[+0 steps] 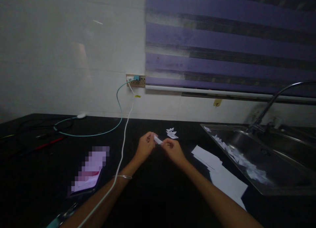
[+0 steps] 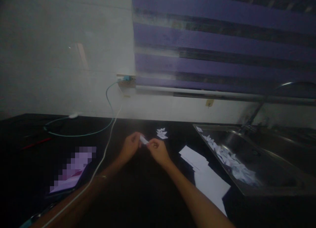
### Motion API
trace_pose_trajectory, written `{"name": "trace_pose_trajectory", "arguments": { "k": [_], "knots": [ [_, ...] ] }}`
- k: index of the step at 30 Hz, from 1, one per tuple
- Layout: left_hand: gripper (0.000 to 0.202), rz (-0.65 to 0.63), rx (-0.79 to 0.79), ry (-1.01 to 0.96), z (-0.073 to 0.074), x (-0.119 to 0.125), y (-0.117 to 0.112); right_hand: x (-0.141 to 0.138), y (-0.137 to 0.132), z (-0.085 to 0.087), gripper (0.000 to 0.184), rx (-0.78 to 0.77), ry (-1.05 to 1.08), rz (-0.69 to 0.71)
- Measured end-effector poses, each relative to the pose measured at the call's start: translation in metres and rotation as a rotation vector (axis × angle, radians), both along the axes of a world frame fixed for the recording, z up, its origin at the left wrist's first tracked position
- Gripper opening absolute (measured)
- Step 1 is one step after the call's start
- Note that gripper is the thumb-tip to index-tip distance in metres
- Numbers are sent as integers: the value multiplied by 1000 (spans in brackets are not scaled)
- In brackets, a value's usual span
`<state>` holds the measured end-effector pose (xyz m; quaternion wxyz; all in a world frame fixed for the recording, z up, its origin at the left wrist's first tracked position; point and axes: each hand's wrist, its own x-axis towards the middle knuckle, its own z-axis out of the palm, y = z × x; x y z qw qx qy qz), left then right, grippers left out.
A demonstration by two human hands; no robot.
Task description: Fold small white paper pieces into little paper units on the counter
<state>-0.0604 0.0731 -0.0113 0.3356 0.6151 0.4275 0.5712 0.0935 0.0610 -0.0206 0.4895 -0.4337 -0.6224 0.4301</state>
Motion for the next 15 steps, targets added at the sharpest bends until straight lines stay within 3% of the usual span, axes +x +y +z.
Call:
{"name": "trace_pose_trajectory", "arguments": {
  "k": [5, 9, 15],
  "knots": [
    [40, -71, 0, 24, 0, 0, -2, -1, -3, 3, 19, -23, 55, 45],
    [33, -40, 29, 93, -2, -2, -2, 1, -3, 3, 23, -14, 20, 56],
    [36, -10, 4, 56, 1, -1, -3, 1, -5, 7, 24, 186, -158, -22]
  ]
}}
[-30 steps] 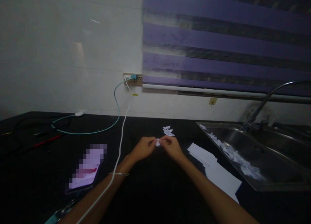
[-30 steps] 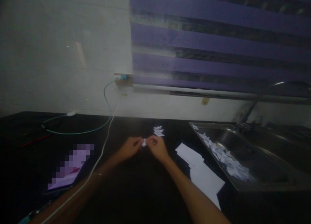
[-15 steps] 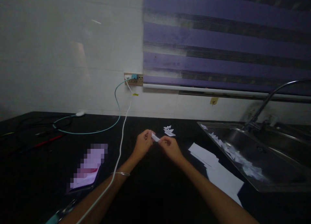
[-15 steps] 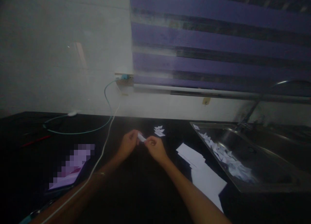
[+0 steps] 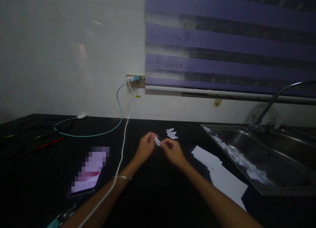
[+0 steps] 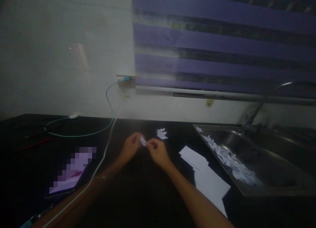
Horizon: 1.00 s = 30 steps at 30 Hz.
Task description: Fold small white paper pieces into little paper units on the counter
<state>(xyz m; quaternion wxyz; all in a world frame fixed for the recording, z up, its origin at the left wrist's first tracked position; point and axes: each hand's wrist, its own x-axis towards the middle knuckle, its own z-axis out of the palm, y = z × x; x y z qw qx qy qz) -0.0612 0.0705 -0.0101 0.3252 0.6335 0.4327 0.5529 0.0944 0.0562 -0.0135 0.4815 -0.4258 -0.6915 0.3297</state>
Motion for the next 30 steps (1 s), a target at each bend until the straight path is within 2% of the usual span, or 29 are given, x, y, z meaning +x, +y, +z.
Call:
{"name": "trace_pose_trajectory", "arguments": {
  "k": [4, 8, 12, 16, 19, 24, 30],
  "knots": [
    [40, -103, -46, -32, -2, 0, 0, 0, 0, -1, 23, 43, 2, -40],
    [46, -213, -106, 112, -10, -2, 2, -1, 0, -3, 23, 7, 82, -4],
    [51, -206, -114, 151, -17, -3, 5, -2, -1, -4, 25, -73, 97, 86],
    [50, -219, -115, 196, -19, -4, 6, -1, 0, -3, 17, 36, 165, 49],
    [48, -242, -68, 284, -20, -5, 6, 1, 2, -2, 15, 48, 183, 55],
    [50, -233, -39, 351, -21, -7, 7, 5, 4, -1, 16, 16, 106, 53],
    [50, -256, -60, 373, -21, -6, 6, 4, 1, -1, 17, 114, -66, 7]
  ]
}}
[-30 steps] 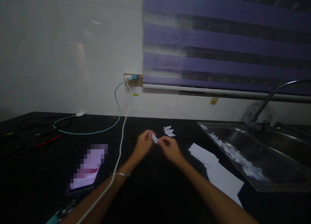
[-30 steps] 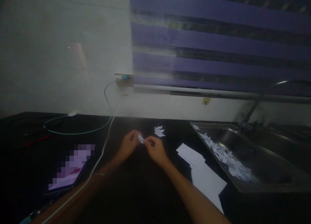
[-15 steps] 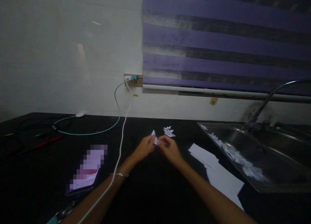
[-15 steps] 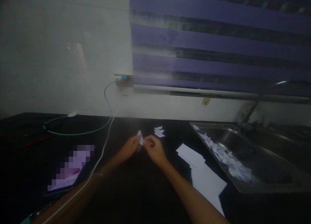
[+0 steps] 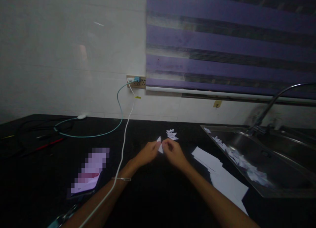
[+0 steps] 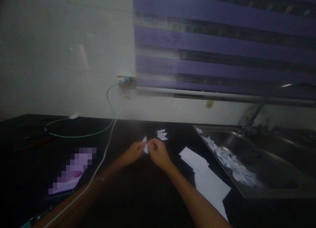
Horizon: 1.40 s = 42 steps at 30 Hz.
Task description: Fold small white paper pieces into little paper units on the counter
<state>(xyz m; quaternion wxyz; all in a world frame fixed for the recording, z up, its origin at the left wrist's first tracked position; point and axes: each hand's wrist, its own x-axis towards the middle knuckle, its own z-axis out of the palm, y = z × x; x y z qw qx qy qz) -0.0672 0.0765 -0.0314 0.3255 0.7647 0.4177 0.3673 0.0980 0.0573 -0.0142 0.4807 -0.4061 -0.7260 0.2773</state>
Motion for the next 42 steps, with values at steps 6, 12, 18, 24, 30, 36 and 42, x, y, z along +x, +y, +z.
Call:
{"name": "trace_pose_trajectory", "arguments": {
  "k": [6, 12, 18, 24, 30, 36, 42],
  "knots": [
    [48, 3, 3, -23, 3, 1, -3, -5, -4, 4, 18, -15, -33, -55],
    [47, 55, 90, -4, 1, 2, -1, -3, -2, -2, 19, -74, 63, -31],
    [47, 152, 69, -80, 5, 3, -3, -1, 2, -8, 16, -162, 187, 65],
    [48, 41, -42, -107, 7, 5, -6, -4, -3, -1, 11, -122, 219, 89],
    [52, -67, -106, -9, 8, 5, -7, 5, 6, -3, 9, 2, 117, -3],
    [51, -97, -142, -15, 6, 5, -5, 14, 14, -3, 8, 75, 6, 33],
    [39, 93, -92, -150, 3, 2, 5, 41, 27, -2, 10, 186, -267, -192]
  ]
}}
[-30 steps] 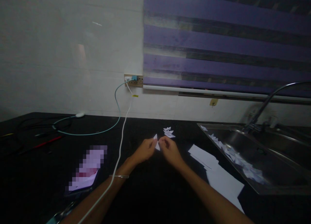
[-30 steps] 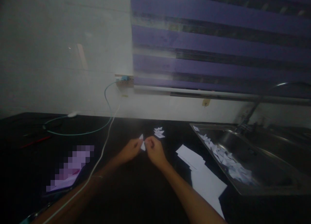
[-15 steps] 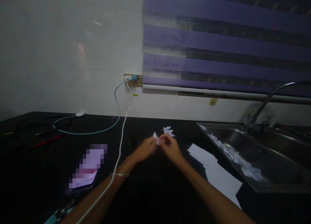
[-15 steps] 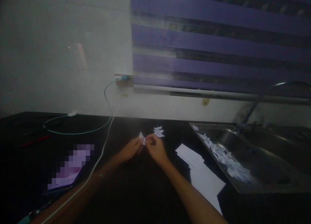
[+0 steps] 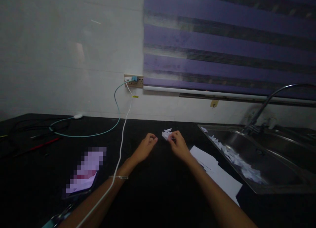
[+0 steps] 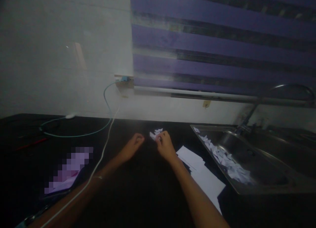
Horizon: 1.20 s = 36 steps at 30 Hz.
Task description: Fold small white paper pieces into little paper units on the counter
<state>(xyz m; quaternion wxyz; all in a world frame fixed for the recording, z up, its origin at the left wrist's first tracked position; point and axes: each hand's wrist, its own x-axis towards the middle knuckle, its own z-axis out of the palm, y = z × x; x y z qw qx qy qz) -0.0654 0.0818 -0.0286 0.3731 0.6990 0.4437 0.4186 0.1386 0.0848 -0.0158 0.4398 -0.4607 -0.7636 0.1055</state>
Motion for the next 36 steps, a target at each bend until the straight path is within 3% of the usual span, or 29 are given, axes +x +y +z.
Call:
{"name": "trace_pose_trajectory", "arguments": {
  "k": [2, 5, 9, 20, 27, 36],
  "knots": [
    [36, 43, 3, 32, -1, -2, 3, 9, 3, -1, 13, 9, -156, -96],
    [33, -1, 17, 105, -3, -3, 4, 18, 5, -3, 17, -36, -356, -160],
    [30, -37, 48, 163, -4, -3, 2, 22, 7, -6, 19, -57, -461, -183],
    [32, -78, 63, 231, -5, -4, 2, 22, 16, -9, 21, 29, -427, -224],
    [34, -71, 37, 260, -5, -4, 1, 22, 14, -10, 20, 5, -435, -216],
    [33, -84, 37, 277, -1, -4, -1, 21, 9, 3, 31, 65, -360, -237]
  ]
}}
